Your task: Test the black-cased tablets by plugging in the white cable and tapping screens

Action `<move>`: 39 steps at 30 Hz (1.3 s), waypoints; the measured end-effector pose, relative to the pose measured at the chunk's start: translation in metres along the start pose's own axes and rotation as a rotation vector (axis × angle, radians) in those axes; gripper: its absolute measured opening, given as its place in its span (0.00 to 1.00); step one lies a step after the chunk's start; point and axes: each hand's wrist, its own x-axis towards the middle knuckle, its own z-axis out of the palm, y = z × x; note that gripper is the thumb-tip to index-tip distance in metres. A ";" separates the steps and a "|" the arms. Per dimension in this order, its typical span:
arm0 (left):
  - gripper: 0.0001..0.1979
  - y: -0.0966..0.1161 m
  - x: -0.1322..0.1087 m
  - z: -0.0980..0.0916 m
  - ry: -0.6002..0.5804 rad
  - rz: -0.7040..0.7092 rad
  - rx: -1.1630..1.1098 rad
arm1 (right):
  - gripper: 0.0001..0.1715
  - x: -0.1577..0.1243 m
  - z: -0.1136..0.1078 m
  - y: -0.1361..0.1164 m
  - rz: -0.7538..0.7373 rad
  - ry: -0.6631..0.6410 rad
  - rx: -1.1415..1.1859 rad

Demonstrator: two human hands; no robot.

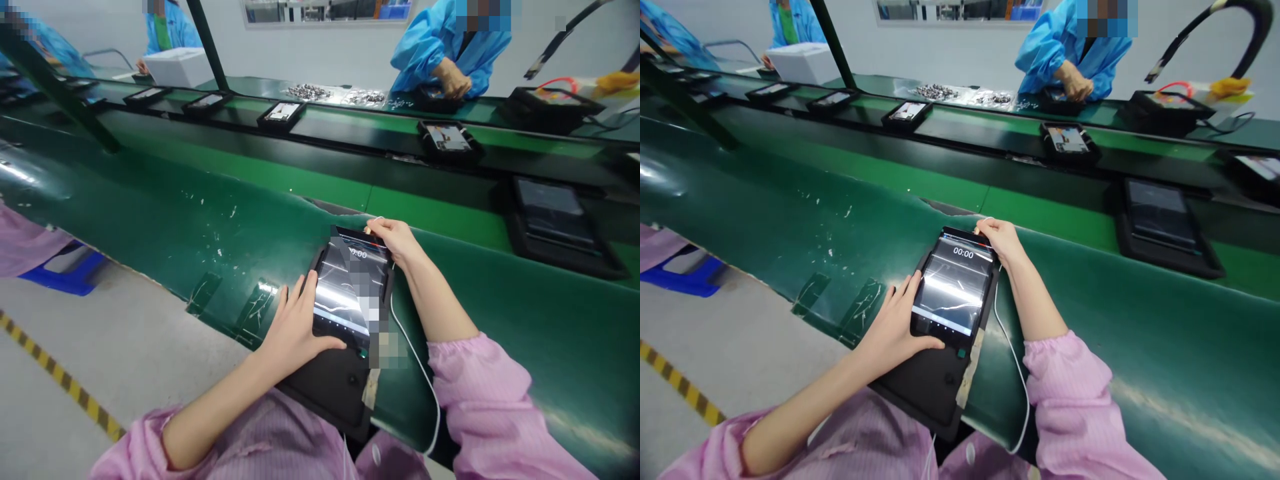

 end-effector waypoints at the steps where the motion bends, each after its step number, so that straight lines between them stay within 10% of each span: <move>1: 0.66 0.001 0.000 -0.001 -0.011 0.001 0.000 | 0.23 -0.001 -0.001 0.000 0.005 0.007 -0.007; 10: 0.66 -0.001 0.003 -0.001 -0.010 0.087 0.015 | 0.14 -0.011 -0.002 0.000 0.003 0.118 -0.078; 14: 0.64 -0.002 0.002 -0.004 0.005 0.128 0.045 | 0.15 -0.068 -0.021 -0.017 -0.211 0.238 -0.281; 16: 0.62 -0.001 0.002 -0.007 0.005 0.140 0.025 | 0.13 -0.123 -0.031 -0.029 -0.269 0.133 -0.354; 20: 0.53 -0.002 0.004 -0.015 -0.041 0.113 -0.121 | 0.10 -0.245 -0.025 -0.034 -0.082 -0.664 -0.366; 24: 0.41 -0.003 0.012 -0.020 -0.048 0.072 -0.268 | 0.16 -0.314 0.005 -0.004 0.019 -0.629 -0.539; 34: 0.41 -0.004 0.016 -0.020 -0.044 0.088 -0.270 | 0.16 -0.322 0.040 0.060 -0.295 -0.335 -0.777; 39: 0.38 -0.008 0.015 -0.017 -0.047 0.082 -0.360 | 0.19 -0.323 0.034 0.031 -0.401 -0.408 -0.721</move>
